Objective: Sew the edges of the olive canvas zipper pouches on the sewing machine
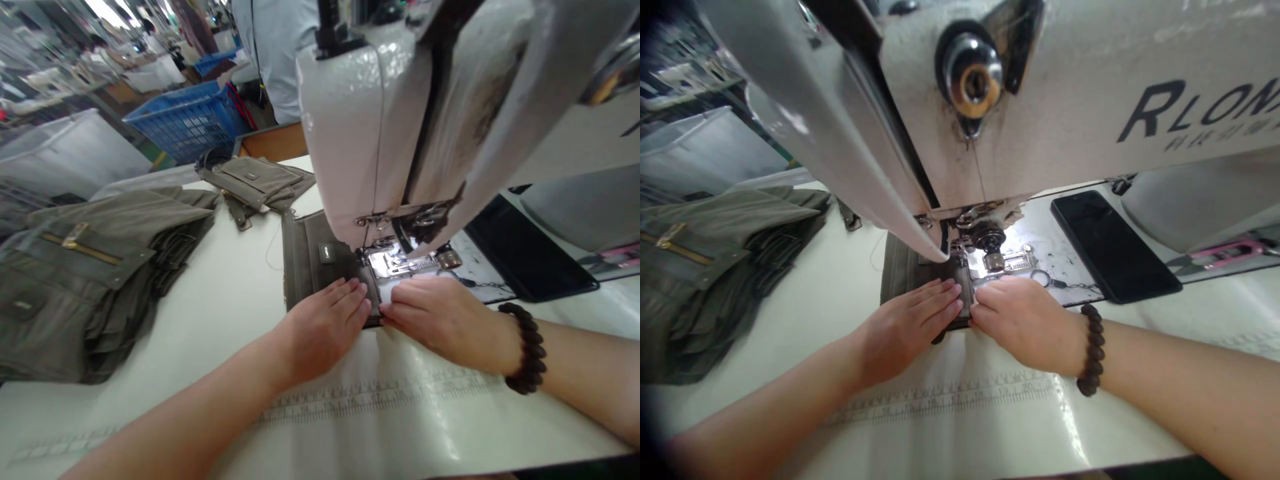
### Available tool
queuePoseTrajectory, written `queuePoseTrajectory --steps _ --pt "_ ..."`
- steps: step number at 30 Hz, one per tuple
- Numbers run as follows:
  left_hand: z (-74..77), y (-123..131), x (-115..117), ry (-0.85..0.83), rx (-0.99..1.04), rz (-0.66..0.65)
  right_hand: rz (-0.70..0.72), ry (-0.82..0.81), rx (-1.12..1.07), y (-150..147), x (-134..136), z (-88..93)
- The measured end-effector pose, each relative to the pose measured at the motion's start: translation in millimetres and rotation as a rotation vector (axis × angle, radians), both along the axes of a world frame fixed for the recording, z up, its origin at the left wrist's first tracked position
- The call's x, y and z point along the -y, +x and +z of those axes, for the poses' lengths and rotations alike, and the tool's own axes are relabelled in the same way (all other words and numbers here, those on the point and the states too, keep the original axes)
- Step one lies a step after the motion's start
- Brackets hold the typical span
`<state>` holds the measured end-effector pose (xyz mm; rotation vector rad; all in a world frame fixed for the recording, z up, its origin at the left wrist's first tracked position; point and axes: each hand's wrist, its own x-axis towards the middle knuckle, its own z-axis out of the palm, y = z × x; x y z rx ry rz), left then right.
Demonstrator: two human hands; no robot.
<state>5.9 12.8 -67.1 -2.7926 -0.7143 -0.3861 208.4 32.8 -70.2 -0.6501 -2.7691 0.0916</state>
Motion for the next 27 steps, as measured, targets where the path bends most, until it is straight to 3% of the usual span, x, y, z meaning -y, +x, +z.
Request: queuePoseTrajectory --steps 9,15,27 --pt "0.3 -6 -31 -0.016 -0.107 0.035 -0.064 0.127 0.031 -1 -5 -6.4" --pt "0.3 -4 -47 -0.015 -0.171 0.110 -0.081 0.082 0.045 1 -5 -8.2" --pt "2.2 -2 -57 -0.076 -0.200 0.146 -0.100 0.101 0.059 0 -6 -7.0"
